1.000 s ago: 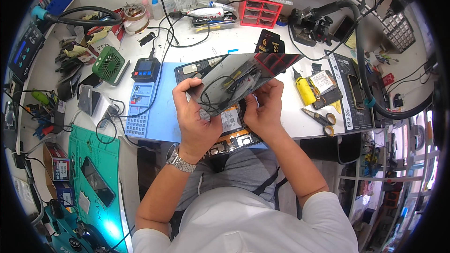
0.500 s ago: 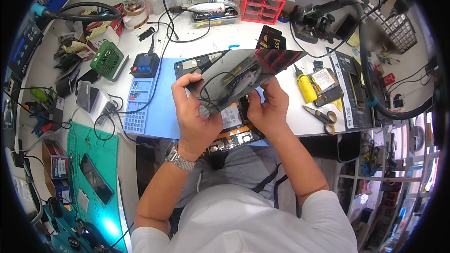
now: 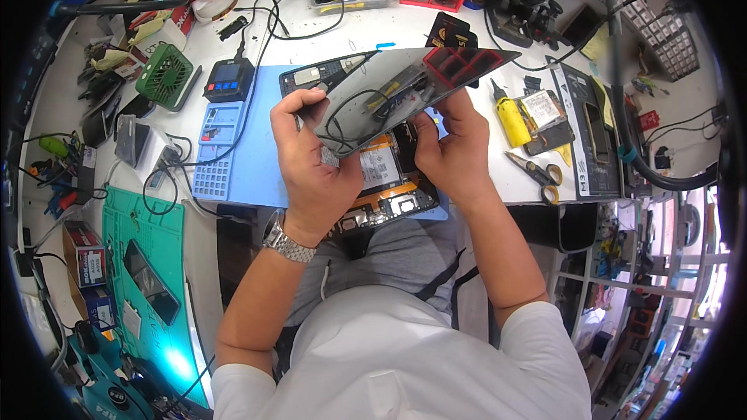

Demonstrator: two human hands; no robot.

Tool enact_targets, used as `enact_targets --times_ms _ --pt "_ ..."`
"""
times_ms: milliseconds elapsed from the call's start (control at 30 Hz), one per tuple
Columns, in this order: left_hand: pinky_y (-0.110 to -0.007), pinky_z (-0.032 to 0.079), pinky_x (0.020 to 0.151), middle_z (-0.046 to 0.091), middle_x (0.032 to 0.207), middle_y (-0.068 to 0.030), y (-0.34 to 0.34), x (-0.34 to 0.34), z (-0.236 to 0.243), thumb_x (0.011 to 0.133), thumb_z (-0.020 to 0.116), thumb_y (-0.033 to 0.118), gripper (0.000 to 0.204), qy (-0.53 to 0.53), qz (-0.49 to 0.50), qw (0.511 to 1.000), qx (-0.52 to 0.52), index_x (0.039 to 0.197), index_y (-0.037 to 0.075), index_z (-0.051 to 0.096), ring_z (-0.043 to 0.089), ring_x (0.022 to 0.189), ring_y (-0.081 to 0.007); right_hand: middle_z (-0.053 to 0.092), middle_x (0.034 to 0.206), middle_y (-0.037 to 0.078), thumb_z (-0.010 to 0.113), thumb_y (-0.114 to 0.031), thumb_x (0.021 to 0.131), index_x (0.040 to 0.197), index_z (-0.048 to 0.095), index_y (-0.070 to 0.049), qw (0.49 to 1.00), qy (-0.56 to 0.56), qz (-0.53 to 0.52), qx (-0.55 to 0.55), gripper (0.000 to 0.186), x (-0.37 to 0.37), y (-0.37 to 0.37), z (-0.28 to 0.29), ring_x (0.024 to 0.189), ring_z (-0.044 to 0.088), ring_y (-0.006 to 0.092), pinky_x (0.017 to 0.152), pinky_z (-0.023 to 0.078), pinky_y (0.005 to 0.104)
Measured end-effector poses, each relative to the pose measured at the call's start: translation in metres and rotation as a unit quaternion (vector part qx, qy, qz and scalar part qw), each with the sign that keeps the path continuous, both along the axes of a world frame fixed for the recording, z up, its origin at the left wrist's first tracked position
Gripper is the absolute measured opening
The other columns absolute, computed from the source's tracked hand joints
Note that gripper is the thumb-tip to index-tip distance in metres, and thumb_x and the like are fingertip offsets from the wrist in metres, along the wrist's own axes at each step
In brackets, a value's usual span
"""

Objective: The person is repairing a tablet by connecting the screen assembly to the main body. They carefully align the ribbon cables and press the screen into place, then use a tool to apply adhesive along the edges to secure it.

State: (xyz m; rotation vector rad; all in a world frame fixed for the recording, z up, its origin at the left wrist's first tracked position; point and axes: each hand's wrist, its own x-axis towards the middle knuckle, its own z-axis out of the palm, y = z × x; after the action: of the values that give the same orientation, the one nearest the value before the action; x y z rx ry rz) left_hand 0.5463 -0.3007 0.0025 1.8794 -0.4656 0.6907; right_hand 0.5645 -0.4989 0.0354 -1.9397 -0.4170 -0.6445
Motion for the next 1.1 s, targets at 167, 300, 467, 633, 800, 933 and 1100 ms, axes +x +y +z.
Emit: enact_targets --times_ms 167,300,467,633,800,933,1100 --pt "-0.036 0.057 0.118 0.042 0.148 -0.0117 -0.001 0.000 0.000 0.089 0.062 -0.026 0.062 0.003 -0.006 1.000 -0.028 0.146 -0.010 0.044 0.058 0.143 -0.0257 0.078 0.107 0.018 0.077 0.005 0.091 0.114 0.068 0.002 0.999 -0.011 -0.025 -0.035 0.025 -0.003 -0.001 -0.003 0.094 0.081 0.0300 0.081 0.062 0.0378" --pt "-0.036 0.058 0.118 0.042 0.149 -0.0114 0.000 0.001 -0.002 0.089 0.063 -0.026 0.061 0.002 -0.005 1.000 -0.020 0.146 -0.011 0.045 0.058 0.143 -0.0256 0.078 0.106 0.017 0.079 0.003 0.090 0.116 0.067 0.001 1.000 -0.003 -0.013 0.023 0.029 -0.001 0.000 -0.009 0.091 0.080 0.0309 0.080 0.062 0.0368" --pt "-0.035 0.057 0.117 0.043 0.148 -0.0116 0.001 0.000 0.000 0.089 0.065 -0.025 0.065 0.001 -0.002 1.000 -0.006 0.148 -0.009 0.043 0.058 0.144 -0.0252 0.077 0.104 0.017 0.081 0.002 0.090 0.119 0.067 0.001 0.994 -0.052 -0.026 -0.090 0.032 0.002 -0.004 -0.005 0.090 0.079 0.0323 0.080 0.062 0.0378" --pt "-0.034 0.055 0.119 0.046 0.147 -0.0121 -0.001 -0.001 0.000 0.089 0.066 -0.025 0.068 0.012 -0.005 1.000 -0.024 0.149 -0.007 0.041 0.057 0.145 -0.0248 0.075 0.101 0.018 0.079 0.002 0.090 0.120 0.067 0.000 1.000 0.013 -0.018 -0.002 0.032 -0.005 0.001 -0.003 0.091 0.079 0.0332 0.080 0.061 0.0404" --pt "-0.034 0.052 0.120 0.048 0.148 -0.0131 0.000 -0.001 -0.001 0.088 0.066 -0.025 0.069 0.020 -0.013 0.999 -0.032 0.149 -0.004 0.040 0.056 0.146 -0.0245 0.075 0.104 0.019 0.078 0.006 0.089 0.119 0.066 0.000 0.995 -0.041 -0.011 -0.087 0.033 -0.001 -0.003 -0.002 0.093 0.079 0.0332 0.076 0.061 0.0414" --pt "-0.033 0.052 0.120 0.048 0.148 -0.0133 0.000 -0.002 0.001 0.088 0.066 -0.026 0.070 0.012 -0.006 1.000 -0.023 0.149 -0.004 0.040 0.056 0.146 -0.0244 0.074 0.106 0.018 0.078 0.008 0.088 0.117 0.066 0.001 0.997 -0.041 -0.004 -0.058 0.032 -0.004 -0.001 -0.003 0.095 0.079 0.0330 0.076 0.061 0.0425" --pt "-0.033 0.050 0.121 0.047 0.147 -0.0126 -0.001 -0.002 0.002 0.087 0.066 -0.026 0.070 0.022 -0.002 1.000 -0.020 0.149 -0.005 0.040 0.055 0.146 -0.0247 0.074 0.106 0.017 0.077 0.009 0.088 0.114 0.068 0.001 0.999 -0.020 0.004 -0.028 0.029 -0.004 0.003 -0.004 0.095 0.079 0.0335 0.079 0.062 0.0420"
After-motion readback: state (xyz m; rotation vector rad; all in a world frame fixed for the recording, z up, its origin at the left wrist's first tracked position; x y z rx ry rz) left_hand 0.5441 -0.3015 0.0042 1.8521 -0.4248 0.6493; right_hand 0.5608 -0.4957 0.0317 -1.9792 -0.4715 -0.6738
